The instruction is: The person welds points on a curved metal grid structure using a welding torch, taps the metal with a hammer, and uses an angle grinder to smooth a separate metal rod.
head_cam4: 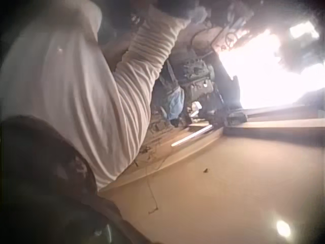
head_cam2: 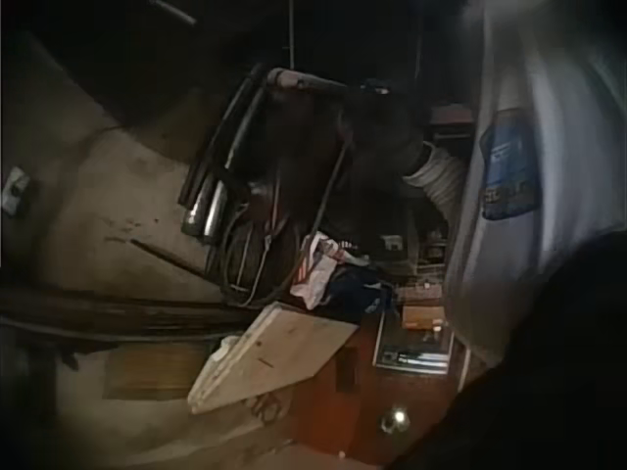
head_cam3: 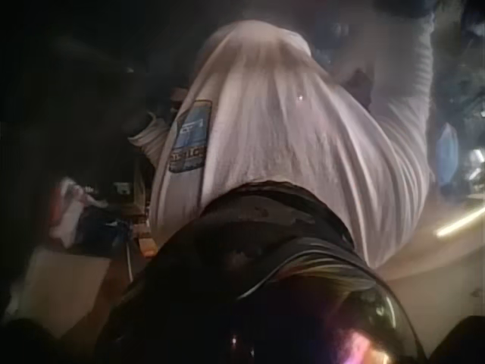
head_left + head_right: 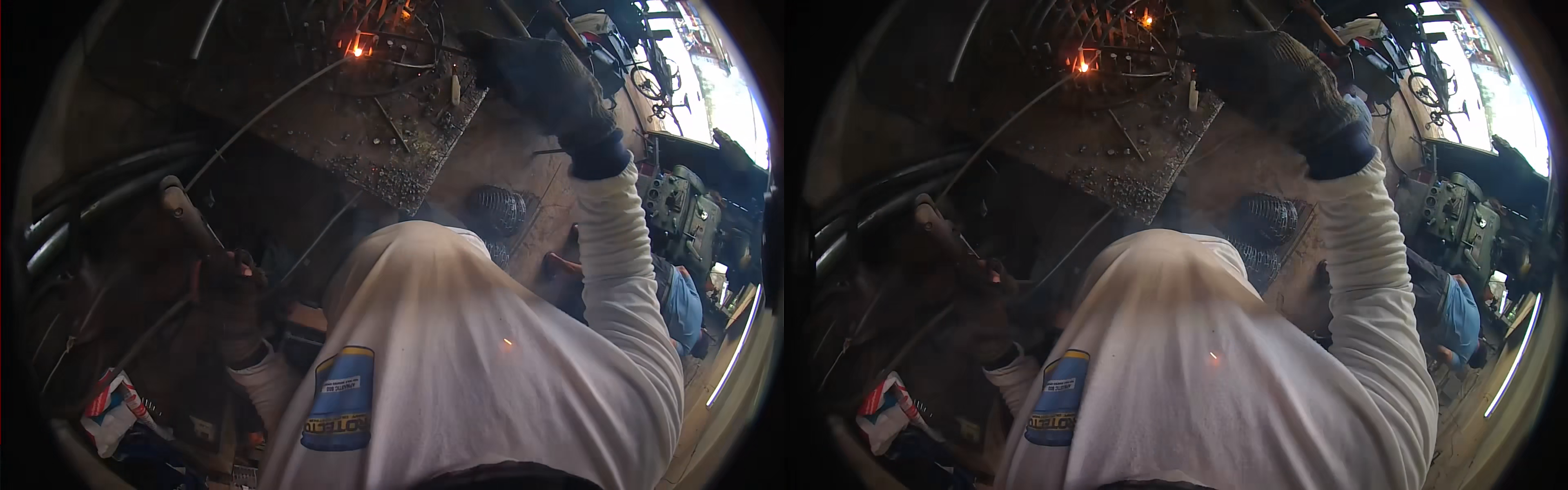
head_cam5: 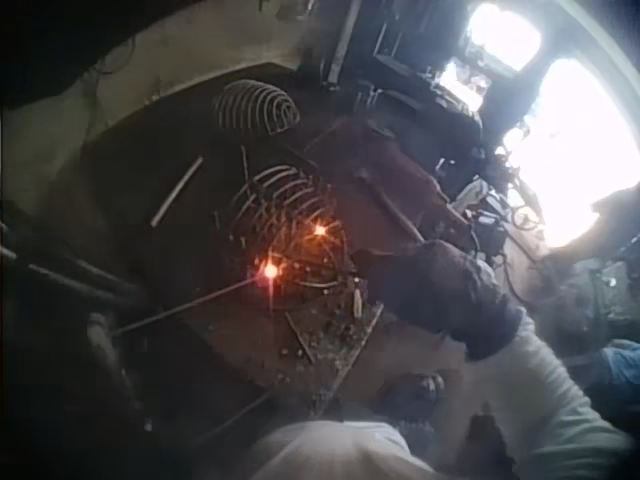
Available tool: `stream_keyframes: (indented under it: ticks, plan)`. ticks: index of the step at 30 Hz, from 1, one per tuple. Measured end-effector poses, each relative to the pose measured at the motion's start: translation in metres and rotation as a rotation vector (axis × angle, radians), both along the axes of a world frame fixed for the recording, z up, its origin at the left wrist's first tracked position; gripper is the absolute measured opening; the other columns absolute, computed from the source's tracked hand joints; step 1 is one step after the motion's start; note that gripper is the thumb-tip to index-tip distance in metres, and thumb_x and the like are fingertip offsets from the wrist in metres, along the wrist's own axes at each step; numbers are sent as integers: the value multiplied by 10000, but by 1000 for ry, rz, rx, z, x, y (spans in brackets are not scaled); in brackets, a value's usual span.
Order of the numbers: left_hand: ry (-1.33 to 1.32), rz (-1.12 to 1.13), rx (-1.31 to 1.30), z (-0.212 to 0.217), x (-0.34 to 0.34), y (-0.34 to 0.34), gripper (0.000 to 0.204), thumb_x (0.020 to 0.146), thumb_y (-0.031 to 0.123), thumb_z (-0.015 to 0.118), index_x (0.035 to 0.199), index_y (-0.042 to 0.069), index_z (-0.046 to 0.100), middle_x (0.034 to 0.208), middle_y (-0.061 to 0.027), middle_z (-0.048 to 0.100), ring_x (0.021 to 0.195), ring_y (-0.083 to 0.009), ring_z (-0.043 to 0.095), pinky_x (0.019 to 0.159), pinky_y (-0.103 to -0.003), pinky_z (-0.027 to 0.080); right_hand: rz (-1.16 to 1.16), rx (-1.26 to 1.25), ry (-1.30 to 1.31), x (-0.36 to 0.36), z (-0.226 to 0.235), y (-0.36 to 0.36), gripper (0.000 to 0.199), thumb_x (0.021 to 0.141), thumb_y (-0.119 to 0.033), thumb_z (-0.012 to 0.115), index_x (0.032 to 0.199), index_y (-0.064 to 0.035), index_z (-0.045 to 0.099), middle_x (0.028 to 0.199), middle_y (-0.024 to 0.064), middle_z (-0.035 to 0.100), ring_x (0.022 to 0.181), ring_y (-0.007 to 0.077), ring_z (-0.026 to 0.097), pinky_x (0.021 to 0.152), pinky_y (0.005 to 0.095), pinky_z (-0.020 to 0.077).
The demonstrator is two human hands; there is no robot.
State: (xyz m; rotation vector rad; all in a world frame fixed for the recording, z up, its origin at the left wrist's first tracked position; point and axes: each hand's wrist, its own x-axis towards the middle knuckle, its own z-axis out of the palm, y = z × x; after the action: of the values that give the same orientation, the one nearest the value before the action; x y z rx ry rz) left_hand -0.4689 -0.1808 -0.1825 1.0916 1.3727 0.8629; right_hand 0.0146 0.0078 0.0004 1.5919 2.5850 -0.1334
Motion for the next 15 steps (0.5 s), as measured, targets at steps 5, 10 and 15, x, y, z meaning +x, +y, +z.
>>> stream_keyframes:
  ticks: [5,10,15]
  plan:
    - [-893,173,-300,-17,-13,12,416,1017,325,407,1232,12,578,1179,-183,616,1084,-326,615,986,-475,468,170,108,401,21,-24,4,386,882,-74,667,1268,-77,639,1054,105,727,882,241,717,792,320,571]
    - [-1351,-59,-536,-34,-37,26,496,1001,372,379,1232,-7,602,1176,-213,616,1114,-356,600,1041,-528,417,178,54,335,16,-10,4,387,901,-77,661,1286,-79,628,1072,120,722,900,265,716,800,345,577]
    - [-1227,-8,-502,-42,-40,21,500,999,387,365,1204,-5,600,1117,-203,629,1069,-339,617,1012,-535,432,207,87,340,20,-13,5,395,901,-66,658,1294,-77,621,1067,129,721,884,260,720,802,337,579]
